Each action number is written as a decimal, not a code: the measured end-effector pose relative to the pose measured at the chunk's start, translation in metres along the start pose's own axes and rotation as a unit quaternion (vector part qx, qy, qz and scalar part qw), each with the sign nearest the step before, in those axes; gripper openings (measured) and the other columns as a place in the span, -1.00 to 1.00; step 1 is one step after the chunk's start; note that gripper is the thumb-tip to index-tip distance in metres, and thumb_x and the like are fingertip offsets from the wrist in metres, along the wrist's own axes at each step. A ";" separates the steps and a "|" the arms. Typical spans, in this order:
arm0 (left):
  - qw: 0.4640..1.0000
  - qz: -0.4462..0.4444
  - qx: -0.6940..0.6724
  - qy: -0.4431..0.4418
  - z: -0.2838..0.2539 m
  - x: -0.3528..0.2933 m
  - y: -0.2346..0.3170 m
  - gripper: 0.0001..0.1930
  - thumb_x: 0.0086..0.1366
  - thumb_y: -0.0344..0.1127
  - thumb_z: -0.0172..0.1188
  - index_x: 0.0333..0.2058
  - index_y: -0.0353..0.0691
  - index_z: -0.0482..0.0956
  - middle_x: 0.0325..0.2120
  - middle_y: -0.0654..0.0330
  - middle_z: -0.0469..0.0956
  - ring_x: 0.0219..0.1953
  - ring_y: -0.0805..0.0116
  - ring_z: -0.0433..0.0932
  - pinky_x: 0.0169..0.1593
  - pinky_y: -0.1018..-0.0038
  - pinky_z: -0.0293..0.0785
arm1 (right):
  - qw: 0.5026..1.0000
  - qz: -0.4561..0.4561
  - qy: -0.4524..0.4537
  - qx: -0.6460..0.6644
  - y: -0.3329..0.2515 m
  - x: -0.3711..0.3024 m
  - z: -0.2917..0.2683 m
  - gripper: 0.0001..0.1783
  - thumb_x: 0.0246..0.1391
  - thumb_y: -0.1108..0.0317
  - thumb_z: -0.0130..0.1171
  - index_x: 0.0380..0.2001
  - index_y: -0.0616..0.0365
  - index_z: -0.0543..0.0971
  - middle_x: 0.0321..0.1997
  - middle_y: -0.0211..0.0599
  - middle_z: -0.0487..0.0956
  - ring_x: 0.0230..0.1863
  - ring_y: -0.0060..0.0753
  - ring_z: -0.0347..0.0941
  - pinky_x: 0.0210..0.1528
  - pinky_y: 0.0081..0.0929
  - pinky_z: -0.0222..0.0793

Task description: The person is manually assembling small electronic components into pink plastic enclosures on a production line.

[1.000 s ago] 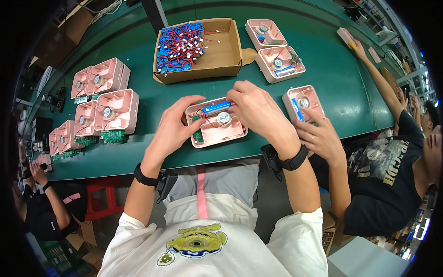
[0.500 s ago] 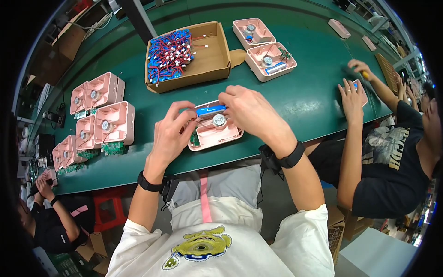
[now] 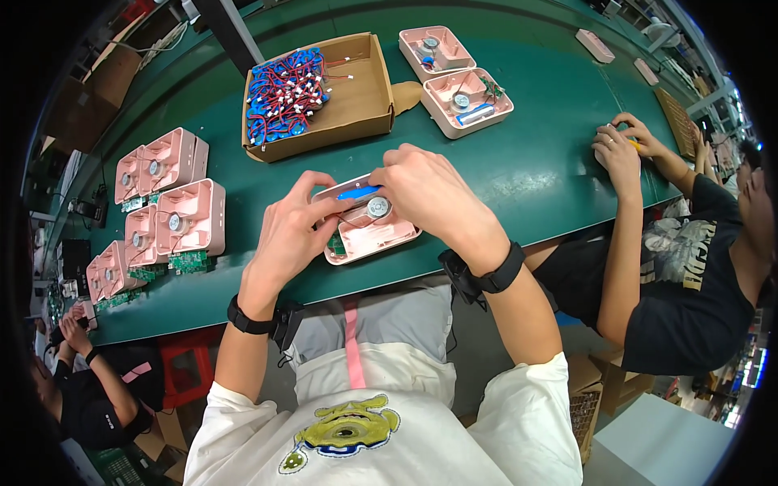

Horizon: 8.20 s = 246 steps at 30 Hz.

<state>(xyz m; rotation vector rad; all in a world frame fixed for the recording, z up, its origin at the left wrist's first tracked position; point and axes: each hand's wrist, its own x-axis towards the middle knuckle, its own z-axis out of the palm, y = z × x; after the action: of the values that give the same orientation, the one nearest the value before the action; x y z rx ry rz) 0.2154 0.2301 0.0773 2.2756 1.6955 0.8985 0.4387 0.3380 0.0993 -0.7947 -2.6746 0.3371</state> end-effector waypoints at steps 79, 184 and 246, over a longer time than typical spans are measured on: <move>0.863 -0.320 -0.391 0.015 -0.010 -0.038 -0.021 -0.76 0.50 -0.28 0.29 -0.12 -0.35 0.50 -0.59 0.23 0.61 -0.55 0.57 0.53 -0.43 0.53 0.42 | 0.712 0.163 0.158 0.665 -0.059 0.005 0.005 -0.79 0.41 0.42 0.22 -0.04 0.36 0.62 -0.12 -0.04 0.75 -0.12 -0.30 0.72 0.07 -0.35 0.59; 0.973 -0.194 -0.120 0.014 -0.029 -0.005 0.024 -0.82 0.30 -0.41 0.28 -0.17 -0.36 0.66 -0.39 0.00 0.60 -0.41 0.02 0.57 -0.28 0.16 0.51 | 0.980 0.192 0.001 0.054 -0.080 -0.028 0.009 -0.66 0.24 0.20 0.36 -0.06 0.21 0.64 -0.17 -0.03 0.65 -0.16 0.13 0.63 -0.12 -0.01 0.55; 0.930 -0.183 -0.277 -0.157 -0.054 -0.047 0.006 -0.63 0.20 -0.47 0.46 -0.01 -0.32 0.64 0.14 0.08 0.48 0.08 0.08 0.62 0.14 0.23 0.72 | 0.980 0.182 0.079 0.010 -0.110 -0.055 0.024 -0.50 0.15 0.43 0.40 0.15 0.28 0.53 0.34 -0.03 0.44 0.06 0.12 0.51 0.08 -0.07 0.53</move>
<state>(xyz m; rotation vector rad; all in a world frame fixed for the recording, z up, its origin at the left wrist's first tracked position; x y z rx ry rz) 0.1825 0.1736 0.1064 1.5688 1.4243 0.7542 0.4198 0.2141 0.0989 -1.2511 -2.3692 0.3699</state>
